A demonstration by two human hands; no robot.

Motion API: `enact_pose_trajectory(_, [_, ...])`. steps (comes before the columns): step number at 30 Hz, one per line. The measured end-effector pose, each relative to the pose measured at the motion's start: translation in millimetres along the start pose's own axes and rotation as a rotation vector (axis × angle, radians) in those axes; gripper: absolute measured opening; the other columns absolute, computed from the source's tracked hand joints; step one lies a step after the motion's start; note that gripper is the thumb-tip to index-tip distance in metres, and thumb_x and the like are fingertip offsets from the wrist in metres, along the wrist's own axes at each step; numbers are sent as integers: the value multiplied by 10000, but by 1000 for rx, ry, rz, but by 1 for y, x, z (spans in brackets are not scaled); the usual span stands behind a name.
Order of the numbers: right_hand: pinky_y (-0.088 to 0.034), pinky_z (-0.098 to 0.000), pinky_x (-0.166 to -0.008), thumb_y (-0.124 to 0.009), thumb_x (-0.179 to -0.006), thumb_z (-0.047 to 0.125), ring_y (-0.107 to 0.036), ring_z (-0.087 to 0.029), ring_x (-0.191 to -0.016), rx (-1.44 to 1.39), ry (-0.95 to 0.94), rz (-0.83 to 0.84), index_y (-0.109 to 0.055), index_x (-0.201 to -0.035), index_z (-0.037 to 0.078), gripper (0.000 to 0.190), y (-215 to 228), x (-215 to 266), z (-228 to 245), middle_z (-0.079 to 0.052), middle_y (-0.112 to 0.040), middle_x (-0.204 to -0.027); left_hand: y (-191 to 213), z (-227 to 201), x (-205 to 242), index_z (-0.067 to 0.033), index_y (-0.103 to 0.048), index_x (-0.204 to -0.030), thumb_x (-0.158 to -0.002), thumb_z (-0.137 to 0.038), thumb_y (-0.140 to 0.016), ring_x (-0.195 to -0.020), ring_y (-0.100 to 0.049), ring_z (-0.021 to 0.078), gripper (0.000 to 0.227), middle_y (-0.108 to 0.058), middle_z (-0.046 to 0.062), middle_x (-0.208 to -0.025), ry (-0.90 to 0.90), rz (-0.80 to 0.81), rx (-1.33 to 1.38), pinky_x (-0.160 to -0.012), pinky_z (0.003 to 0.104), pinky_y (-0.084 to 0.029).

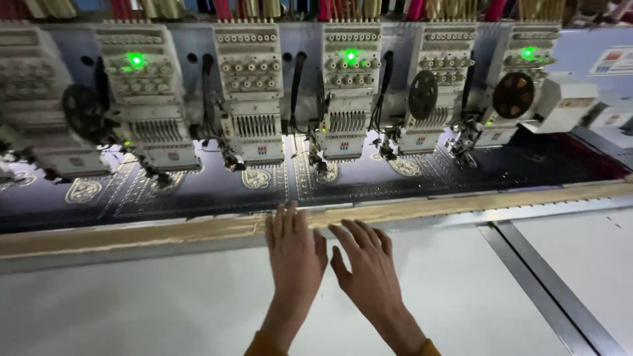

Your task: Operating a multi-head industrial embroidery machine, including re-threading needles and monitoring embroidery quality on fabric.

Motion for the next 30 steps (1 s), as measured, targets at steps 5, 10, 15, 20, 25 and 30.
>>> enact_pose_trajectory(5, [-353,-459,-1083,-635,-909,235,-569,-247,-1306,24,-99,89,-643,-1342,202,434,-79,-42,-124,-38,-661,-1374,-130,1,-45,-23,-573,-1160,-895,-126,-634,-1236,-533,344,290,-608,150,-1209,-7,70,23,-1155,505,-357])
enact_pose_trajectory(10, [-364,-461,-1072,-616,-921,299,-582,-237,-1281,40,-146,189,-639,-1337,190,430,-183,-66,-282,-28,-667,-1357,-320,37,-55,-5,-563,-1260,-900,-138,-640,-1313,-488,389,391,-576,204,-1341,133,236,20,-1152,499,-371])
enact_pose_trajectory(15, [-333,-484,-1145,-540,-989,440,-525,-234,-1367,27,-298,493,-572,-1434,163,524,-298,-81,-428,-58,-598,-1465,-489,91,-52,12,-397,-1507,-1029,-315,-542,-1502,-302,365,597,-367,227,-1593,434,677,31,-1258,421,-223])
enact_pose_trajectory(20, [-593,-446,-842,-662,-910,154,-747,-252,-999,-15,-117,265,-785,-1105,118,234,-393,-108,-520,-50,-780,-1145,-608,151,-33,-11,-566,-1362,-1023,-309,-561,-1375,-461,410,452,-510,235,-1490,407,567,-15,-1190,480,-335])
enact_pose_trajectory(25, [-575,-402,-840,-631,-965,293,-740,-252,-1029,73,-254,348,-732,-1230,271,284,-462,-123,-578,-21,-747,-1115,-690,125,-43,-101,-621,-1305,-960,-356,-690,-1307,-562,302,435,-604,151,-1373,236,609,-296,-1165,421,-379])
enact_pose_trajectory(30, [-571,-400,-831,-674,-932,384,-707,-259,-954,238,-225,447,-705,-1262,343,334,-483,-145,-586,16,-678,-1036,-729,91,-72,-139,-637,-1290,-951,-313,-716,-1230,-564,267,389,-614,69,-1224,207,603,-109,-1102,428,-427])
Point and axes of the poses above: each hand's wrist, its own x-axis away from the middle knuckle, its own y-axis out of the back of the hand, z = x × y, the point moved 3 cm from there along -x, towards the middle knuckle
